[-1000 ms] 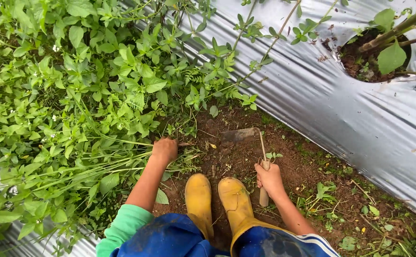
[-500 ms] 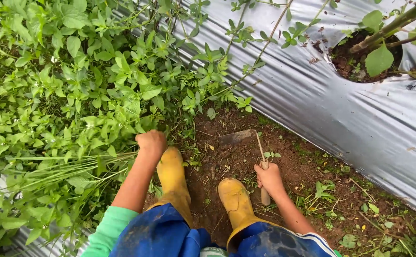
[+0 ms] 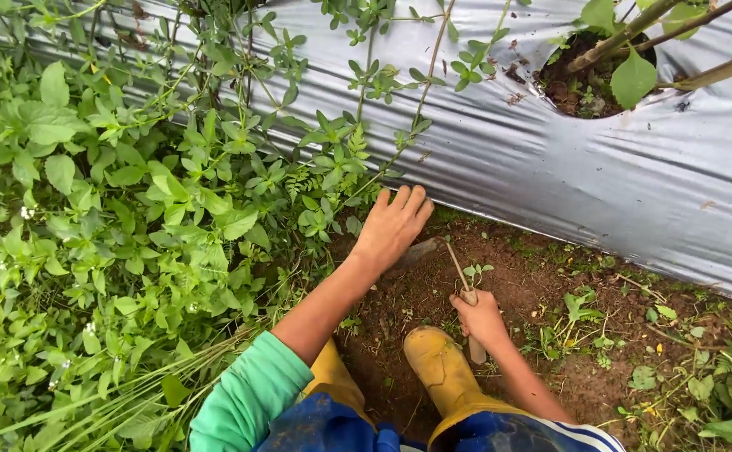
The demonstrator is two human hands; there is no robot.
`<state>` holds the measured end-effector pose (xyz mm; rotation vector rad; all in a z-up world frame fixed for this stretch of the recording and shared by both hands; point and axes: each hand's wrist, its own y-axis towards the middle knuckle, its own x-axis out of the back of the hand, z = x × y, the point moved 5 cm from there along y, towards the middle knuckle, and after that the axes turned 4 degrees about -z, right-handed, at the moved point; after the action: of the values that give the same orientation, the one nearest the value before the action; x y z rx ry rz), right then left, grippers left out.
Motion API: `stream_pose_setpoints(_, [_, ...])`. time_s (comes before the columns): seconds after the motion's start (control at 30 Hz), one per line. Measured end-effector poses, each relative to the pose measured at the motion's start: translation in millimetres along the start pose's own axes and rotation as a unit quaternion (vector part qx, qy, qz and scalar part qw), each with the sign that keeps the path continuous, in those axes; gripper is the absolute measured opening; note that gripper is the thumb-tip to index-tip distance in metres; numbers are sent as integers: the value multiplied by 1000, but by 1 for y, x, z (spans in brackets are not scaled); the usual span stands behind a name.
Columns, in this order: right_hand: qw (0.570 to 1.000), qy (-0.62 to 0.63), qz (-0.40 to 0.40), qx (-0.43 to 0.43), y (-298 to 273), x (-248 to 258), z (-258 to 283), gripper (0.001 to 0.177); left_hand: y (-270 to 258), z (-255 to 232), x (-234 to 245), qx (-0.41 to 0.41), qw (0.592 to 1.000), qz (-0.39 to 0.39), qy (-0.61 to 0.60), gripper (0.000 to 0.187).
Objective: Removing weeds from a garden bed using a hand hoe and manual pulling.
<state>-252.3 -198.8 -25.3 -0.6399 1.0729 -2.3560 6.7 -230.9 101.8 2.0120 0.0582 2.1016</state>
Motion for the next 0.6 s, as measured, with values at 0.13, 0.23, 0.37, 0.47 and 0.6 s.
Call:
stream_pose_setpoints(0.13, [999,34,-2,-10,-3,-8,2,32,-25,3,-41,41,998,-54,6,11])
stream_pose_setpoints(0.23, [999,44,-25,4,-4,-11,-5,30,-41,10,-62,61,997,-30,25,5])
stream_pose_setpoints(0.37, [995,39,-68,57,-12,-9,-4,34,-47,17,-44,72,997,-39,-10,6])
stream_pose_setpoints(0.47, [979,-18,-124,161,-31,-4,34,39,-45,20,-35,82,995,-11,-54,8])
stream_pose_setpoints(0.6, [923,-117,-187,314,-63,-12,100,42,-45,44,-57,115,970,77,-199,22])
